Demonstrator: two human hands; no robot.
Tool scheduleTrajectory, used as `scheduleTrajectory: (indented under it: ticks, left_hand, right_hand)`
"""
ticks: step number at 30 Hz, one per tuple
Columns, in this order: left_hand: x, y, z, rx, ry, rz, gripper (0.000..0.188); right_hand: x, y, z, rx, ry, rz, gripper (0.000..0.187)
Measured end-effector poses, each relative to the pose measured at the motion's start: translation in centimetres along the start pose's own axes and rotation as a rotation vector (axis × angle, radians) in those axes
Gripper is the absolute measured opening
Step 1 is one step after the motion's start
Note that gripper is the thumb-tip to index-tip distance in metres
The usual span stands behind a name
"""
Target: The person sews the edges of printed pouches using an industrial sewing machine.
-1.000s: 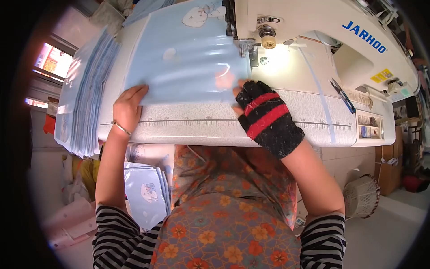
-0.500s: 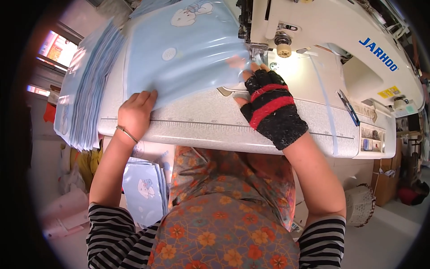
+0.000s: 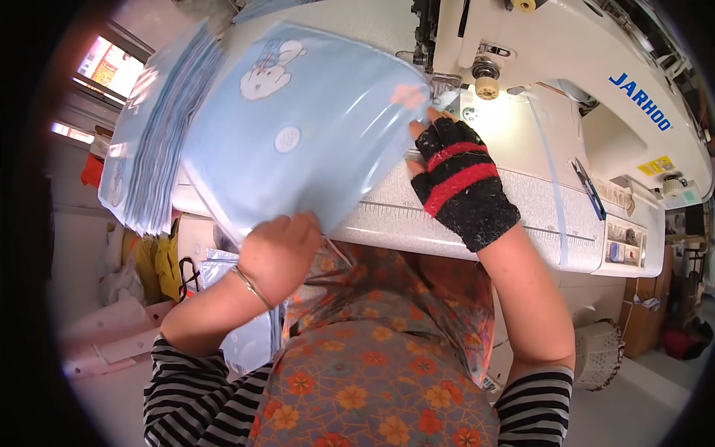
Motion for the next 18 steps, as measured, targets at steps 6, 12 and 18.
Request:
scheduleTrajectory:
  ticks: [6,12,18]
  left_hand:
    - [-0.4,4.9,-2.0,-0.004,-0.083,0.249,0.006]
    - [0.0,5.5,-3.7,0.037,-0.046,0.328,0.006]
    - [1.1,6.1,-3.6,-0.018,0.045,0.451,0.011]
  right_hand:
    - [-0.1,0.6,0.1,0.013,-0.007,-0.028,0.048]
    - [-2.2,-2.2,2.3,-0.014,-0.011,-0.115,0.047]
    - [-4.3,-6.3,6.6,0.007,-0.009,-0.245,0.040]
Point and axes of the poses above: each hand's wrist, its own z-axis away from the middle knuckle, its own x-axis out of the palm, y = z × x, the point moved 1 cm from there along -z, towards the middle knuckle, and after that the axes turned 14 degrees about y, right-handed, at the moved point
